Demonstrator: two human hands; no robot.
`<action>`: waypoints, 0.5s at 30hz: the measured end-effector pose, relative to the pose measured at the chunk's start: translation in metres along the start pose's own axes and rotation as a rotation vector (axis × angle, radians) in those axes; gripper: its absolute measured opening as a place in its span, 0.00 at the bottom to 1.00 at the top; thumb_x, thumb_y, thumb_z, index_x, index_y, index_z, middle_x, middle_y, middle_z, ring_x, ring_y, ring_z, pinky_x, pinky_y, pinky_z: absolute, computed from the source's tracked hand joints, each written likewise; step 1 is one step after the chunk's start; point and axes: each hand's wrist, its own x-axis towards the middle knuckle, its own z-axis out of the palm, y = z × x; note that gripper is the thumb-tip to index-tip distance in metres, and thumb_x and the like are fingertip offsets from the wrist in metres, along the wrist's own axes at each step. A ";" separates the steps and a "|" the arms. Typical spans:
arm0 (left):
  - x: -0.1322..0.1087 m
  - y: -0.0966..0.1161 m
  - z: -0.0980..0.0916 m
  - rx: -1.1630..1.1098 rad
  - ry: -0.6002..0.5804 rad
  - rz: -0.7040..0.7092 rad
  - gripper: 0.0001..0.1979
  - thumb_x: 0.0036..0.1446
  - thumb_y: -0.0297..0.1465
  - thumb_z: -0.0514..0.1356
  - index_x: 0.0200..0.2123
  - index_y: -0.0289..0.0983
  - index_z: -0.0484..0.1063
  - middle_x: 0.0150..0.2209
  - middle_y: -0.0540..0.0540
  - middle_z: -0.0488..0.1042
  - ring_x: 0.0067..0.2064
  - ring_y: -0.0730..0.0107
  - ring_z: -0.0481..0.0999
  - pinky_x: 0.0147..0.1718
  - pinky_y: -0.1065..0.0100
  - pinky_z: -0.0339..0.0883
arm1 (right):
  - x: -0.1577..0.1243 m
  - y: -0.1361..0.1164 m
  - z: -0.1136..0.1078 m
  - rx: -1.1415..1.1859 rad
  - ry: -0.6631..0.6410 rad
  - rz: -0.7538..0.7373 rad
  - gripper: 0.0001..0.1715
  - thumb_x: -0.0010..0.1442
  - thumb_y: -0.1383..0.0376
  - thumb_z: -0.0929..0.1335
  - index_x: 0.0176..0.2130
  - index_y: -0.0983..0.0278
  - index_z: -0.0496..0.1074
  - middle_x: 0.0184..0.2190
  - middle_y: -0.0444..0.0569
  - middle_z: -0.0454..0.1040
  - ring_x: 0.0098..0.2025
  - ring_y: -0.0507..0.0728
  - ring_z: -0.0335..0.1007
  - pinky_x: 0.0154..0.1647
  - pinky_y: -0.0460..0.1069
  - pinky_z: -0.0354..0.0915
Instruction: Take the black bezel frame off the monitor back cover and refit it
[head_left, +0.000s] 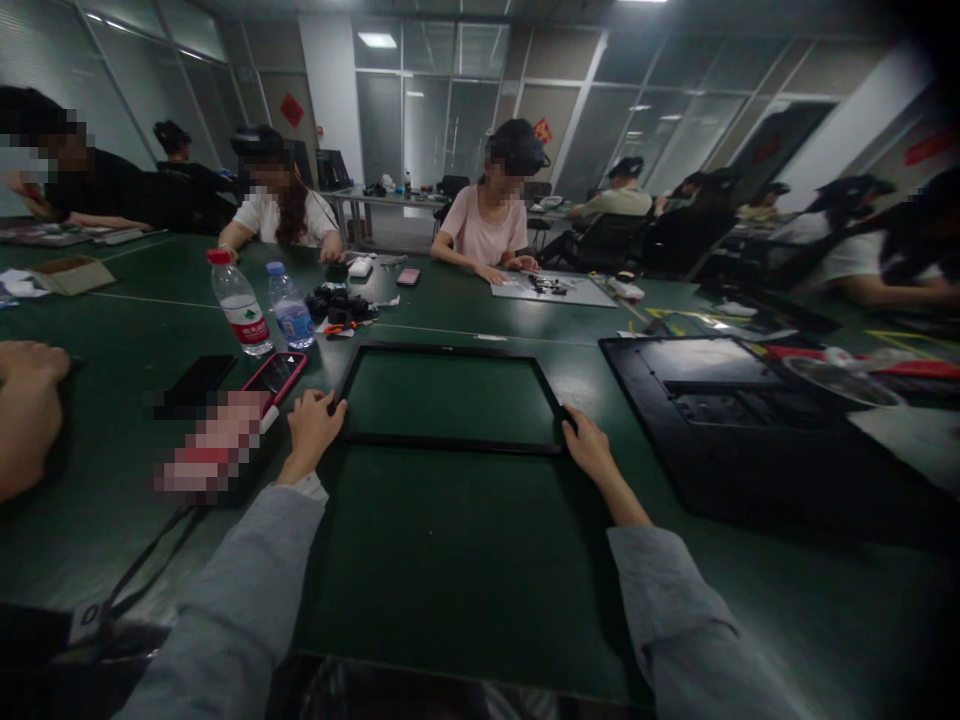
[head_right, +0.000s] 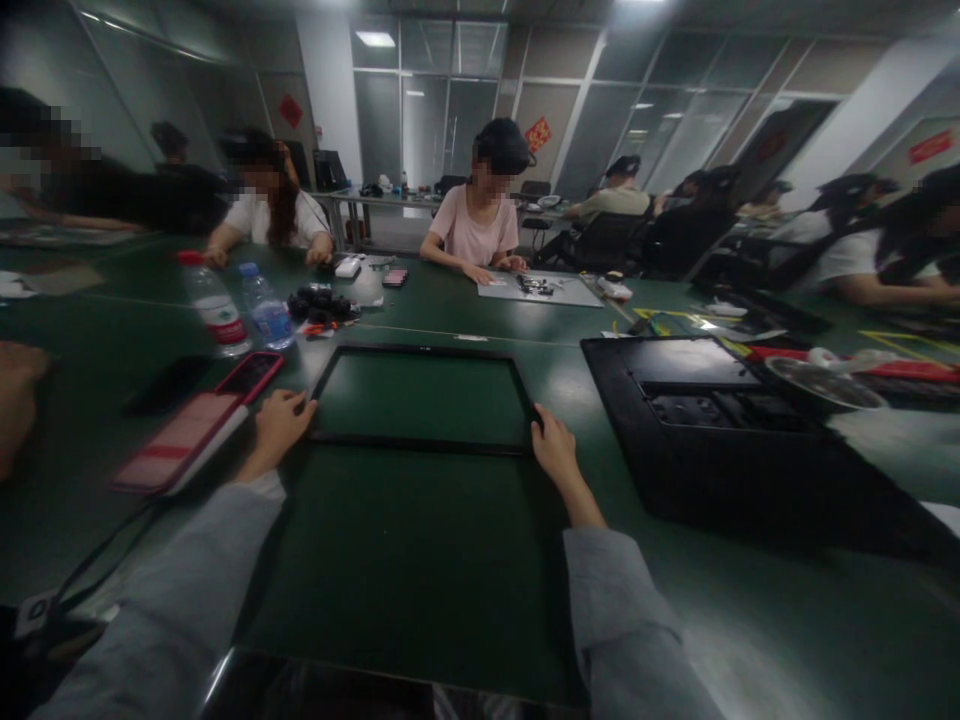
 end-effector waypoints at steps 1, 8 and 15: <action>0.000 0.001 0.000 -0.006 -0.008 0.000 0.27 0.67 0.45 0.53 0.60 0.37 0.77 0.59 0.29 0.71 0.59 0.37 0.69 0.51 0.44 0.68 | -0.002 -0.001 -0.002 0.003 0.010 -0.005 0.30 0.64 0.58 0.60 0.61 0.64 0.71 0.59 0.61 0.75 0.63 0.69 0.70 0.66 0.69 0.62; -0.008 0.013 -0.001 -0.102 -0.095 0.165 0.36 0.65 0.52 0.55 0.69 0.39 0.66 0.69 0.30 0.61 0.66 0.36 0.63 0.58 0.38 0.62 | -0.006 -0.007 -0.040 -0.066 0.219 0.052 0.32 0.64 0.59 0.61 0.62 0.70 0.70 0.58 0.67 0.73 0.63 0.71 0.67 0.64 0.70 0.62; -0.016 0.014 -0.014 -0.102 -0.289 0.382 0.45 0.51 0.59 0.67 0.69 0.49 0.66 0.73 0.37 0.58 0.72 0.33 0.53 0.64 0.34 0.54 | -0.027 0.048 -0.124 -0.247 0.763 0.288 0.48 0.56 0.61 0.66 0.72 0.69 0.58 0.69 0.76 0.56 0.72 0.83 0.47 0.63 0.84 0.44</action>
